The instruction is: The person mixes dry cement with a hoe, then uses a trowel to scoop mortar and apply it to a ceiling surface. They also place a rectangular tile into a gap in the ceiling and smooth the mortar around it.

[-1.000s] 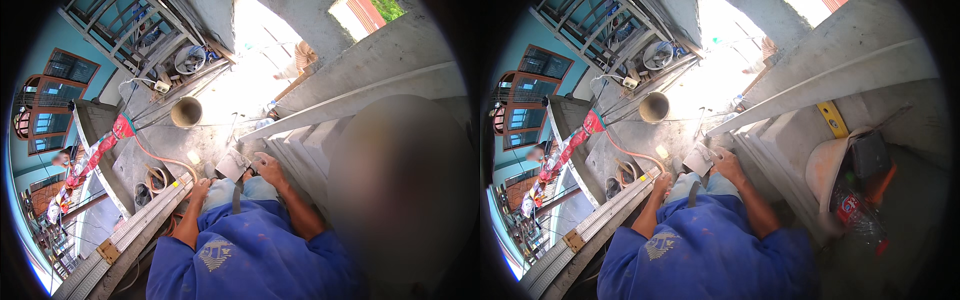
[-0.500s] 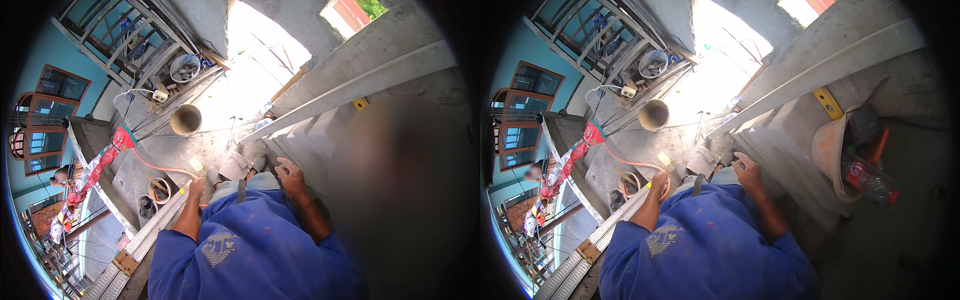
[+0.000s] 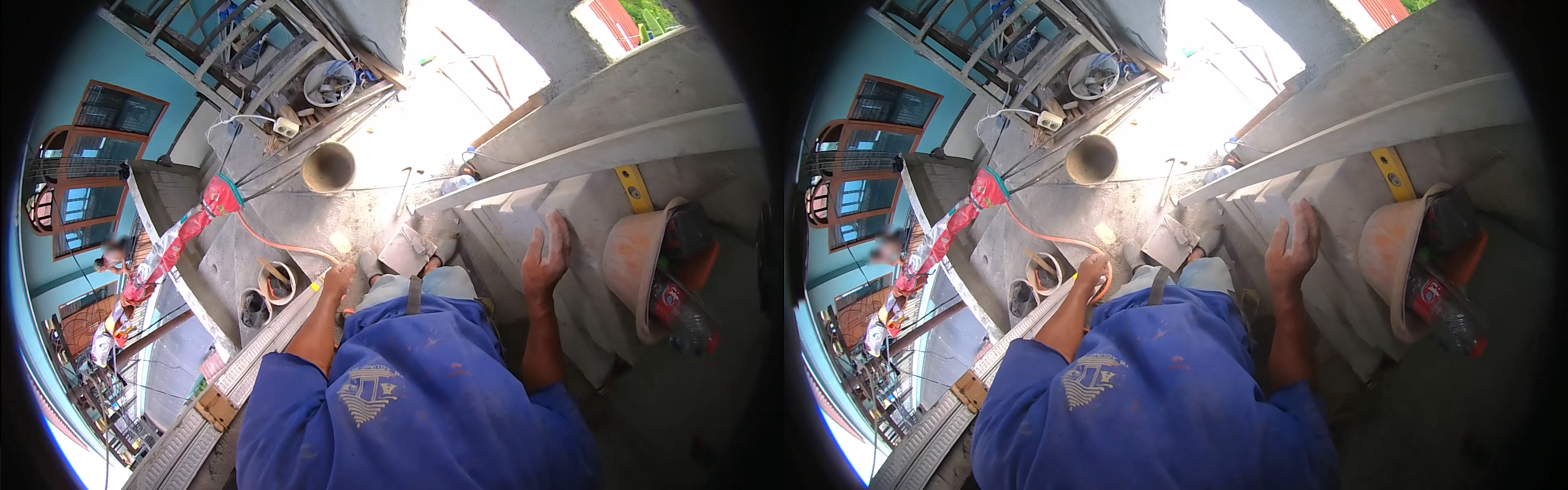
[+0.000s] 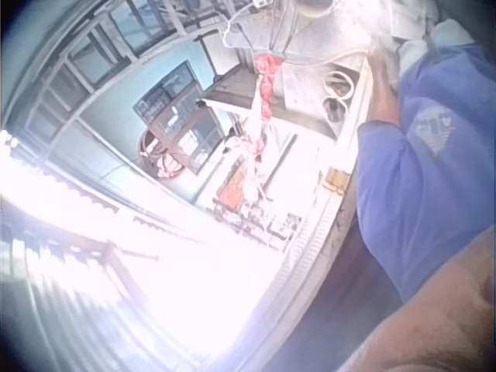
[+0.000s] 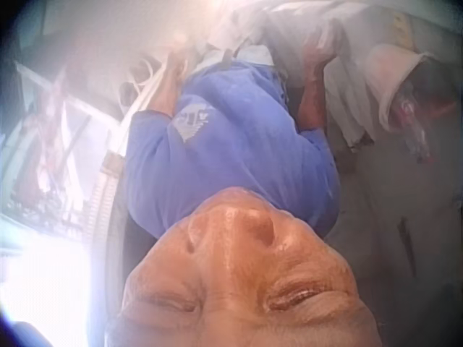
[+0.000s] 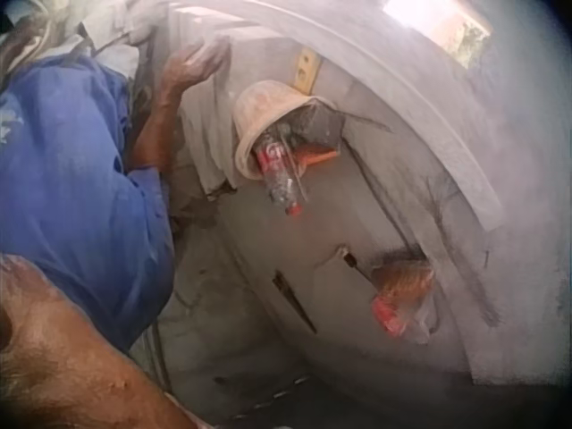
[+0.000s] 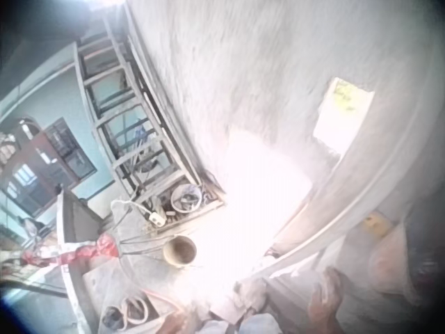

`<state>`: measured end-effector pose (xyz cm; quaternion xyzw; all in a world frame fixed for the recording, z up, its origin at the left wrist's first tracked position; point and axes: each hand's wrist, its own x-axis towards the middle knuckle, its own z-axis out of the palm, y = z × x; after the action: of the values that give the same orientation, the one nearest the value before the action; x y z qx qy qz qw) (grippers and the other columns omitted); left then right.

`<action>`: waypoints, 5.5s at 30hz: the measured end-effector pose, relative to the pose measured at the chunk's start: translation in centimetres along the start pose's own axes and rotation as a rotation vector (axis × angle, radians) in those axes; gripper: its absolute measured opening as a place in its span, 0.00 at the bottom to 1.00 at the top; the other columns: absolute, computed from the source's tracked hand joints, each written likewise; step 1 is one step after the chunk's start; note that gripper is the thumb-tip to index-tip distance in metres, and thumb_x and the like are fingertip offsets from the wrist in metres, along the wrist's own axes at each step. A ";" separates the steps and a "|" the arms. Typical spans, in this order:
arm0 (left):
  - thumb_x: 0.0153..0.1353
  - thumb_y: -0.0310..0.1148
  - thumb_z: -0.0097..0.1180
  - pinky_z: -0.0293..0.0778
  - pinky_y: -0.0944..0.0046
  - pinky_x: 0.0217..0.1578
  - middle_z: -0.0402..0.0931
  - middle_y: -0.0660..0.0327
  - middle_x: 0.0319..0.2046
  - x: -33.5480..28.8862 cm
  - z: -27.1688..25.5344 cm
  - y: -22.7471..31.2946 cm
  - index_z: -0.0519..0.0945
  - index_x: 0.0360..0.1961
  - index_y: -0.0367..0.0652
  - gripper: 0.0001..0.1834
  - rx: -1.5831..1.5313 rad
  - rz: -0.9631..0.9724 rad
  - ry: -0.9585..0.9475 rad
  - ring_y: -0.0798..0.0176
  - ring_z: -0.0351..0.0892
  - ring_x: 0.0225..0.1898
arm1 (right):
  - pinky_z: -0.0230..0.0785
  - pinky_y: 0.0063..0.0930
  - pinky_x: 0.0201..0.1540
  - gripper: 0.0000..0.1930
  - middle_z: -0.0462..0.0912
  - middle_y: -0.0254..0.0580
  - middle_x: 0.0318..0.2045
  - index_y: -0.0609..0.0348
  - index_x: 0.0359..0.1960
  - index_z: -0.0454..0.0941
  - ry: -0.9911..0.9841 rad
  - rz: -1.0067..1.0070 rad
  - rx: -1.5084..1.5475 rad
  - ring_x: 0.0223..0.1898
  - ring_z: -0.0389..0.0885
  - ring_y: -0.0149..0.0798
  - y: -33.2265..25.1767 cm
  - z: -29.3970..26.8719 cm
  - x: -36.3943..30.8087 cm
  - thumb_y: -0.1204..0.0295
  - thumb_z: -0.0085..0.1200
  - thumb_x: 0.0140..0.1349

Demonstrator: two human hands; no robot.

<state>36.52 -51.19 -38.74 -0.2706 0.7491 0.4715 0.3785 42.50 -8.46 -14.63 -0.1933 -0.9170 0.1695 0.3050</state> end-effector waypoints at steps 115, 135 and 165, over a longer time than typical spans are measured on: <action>0.64 0.61 0.53 0.73 0.41 0.50 0.73 0.47 0.56 -15.0 16.4 9.3 0.68 0.64 0.40 0.39 0.571 0.027 -1.026 0.46 0.76 0.54 | 0.60 0.42 0.68 0.40 0.69 0.46 0.66 0.53 0.69 0.64 0.246 1.885 1.554 0.65 0.69 0.44 -6.2 -8.8 -33.7 0.52 0.63 0.56; 0.66 0.53 0.57 0.72 0.38 0.43 0.73 0.51 0.56 -11.4 5.6 -6.0 0.64 0.67 0.41 0.36 0.787 -0.096 -0.345 0.47 0.76 0.49 | 0.64 0.73 0.56 0.53 0.64 0.59 0.64 0.54 0.71 0.57 1.337 1.586 1.257 0.63 0.68 0.61 21.9 -23.1 -47.4 0.35 0.62 0.50; 0.59 0.51 0.65 0.72 0.57 0.59 0.74 0.43 0.60 -28.2 12.7 -20.1 0.72 0.64 0.33 0.40 0.891 0.152 -0.451 0.49 0.77 0.60 | 0.73 0.40 0.33 0.25 0.77 0.38 0.37 0.50 0.61 0.67 -0.494 1.760 0.853 0.32 0.78 0.39 26.6 -10.8 -58.6 0.57 0.57 0.67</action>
<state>71.83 -46.48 -29.04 0.0811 0.7946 0.1789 0.5744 99.21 -10.08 -46.80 -0.6357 -0.3485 0.6837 -0.0835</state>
